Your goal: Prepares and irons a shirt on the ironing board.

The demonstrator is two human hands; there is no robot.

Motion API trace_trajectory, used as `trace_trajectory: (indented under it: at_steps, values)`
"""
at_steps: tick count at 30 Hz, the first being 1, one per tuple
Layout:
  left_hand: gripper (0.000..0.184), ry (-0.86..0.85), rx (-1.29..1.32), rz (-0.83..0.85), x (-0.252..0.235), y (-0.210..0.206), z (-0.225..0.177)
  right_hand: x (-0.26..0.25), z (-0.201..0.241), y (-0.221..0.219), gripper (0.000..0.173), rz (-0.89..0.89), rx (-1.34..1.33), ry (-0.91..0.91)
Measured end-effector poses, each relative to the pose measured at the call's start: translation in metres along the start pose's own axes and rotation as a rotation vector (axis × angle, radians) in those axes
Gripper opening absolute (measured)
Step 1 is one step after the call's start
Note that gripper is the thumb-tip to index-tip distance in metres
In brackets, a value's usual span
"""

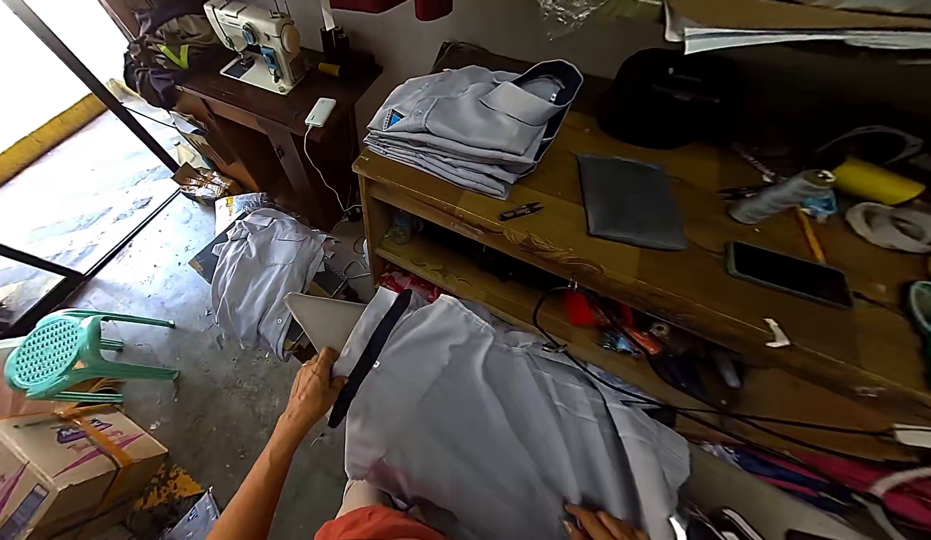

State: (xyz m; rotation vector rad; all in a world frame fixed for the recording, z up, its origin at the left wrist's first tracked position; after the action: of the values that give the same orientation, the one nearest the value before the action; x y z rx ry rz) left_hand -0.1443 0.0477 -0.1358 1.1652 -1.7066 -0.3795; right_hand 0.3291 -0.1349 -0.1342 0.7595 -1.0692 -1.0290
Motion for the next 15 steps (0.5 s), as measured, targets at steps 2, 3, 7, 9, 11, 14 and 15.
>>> trace_trajectory:
  at_steps: [2,3,7,9,11,14,15]
  values:
    - [0.051,-0.042,-0.053,-0.135,0.004,0.003,-0.005,-0.005,0.001,0.024,0.029,-0.025,-0.051,0.033]
    - [0.044,-0.092,-0.059,-0.220,0.006,0.003,-0.009,-0.008,0.000,0.037,0.028,-0.081,-0.073,0.052]
    - [0.037,-0.211,0.019,-0.220,0.010,-0.017,-0.036,-0.043,0.018,0.060,0.029,-0.290,-0.162,0.152]
    - [0.045,-0.186,-0.021,-0.247,0.004,-0.038,-0.045,-0.078,0.043,0.047,0.033,-0.372,-0.197,0.259]
    - [0.047,-0.152,-0.054,-0.315,-0.004,-0.054,-0.047,-0.111,0.078,0.021,0.040,-0.376,-0.237,0.361]
    - [0.027,-0.190,-0.071,-0.391,-0.008,-0.064,-0.047,-0.147,0.109,-0.023,0.053,-0.293,-0.153,0.433]
    - [0.025,-0.198,-0.053,-0.368,-0.008,-0.061,-0.046,-0.154,0.109,-0.039,0.058,-0.271,-0.085,0.419]
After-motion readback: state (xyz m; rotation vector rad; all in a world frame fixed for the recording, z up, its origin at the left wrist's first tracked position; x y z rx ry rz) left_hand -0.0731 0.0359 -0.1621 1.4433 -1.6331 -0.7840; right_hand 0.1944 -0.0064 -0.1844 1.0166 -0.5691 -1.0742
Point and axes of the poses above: each hand's wrist, its own x-axis away from the middle knuckle, its own y-axis out of the back of the hand, z = x × y, the point moved 1 cm from there along -x, towards the middle knuckle, and after that the axes turned 9 degrees about z, right-handed, at the moved point
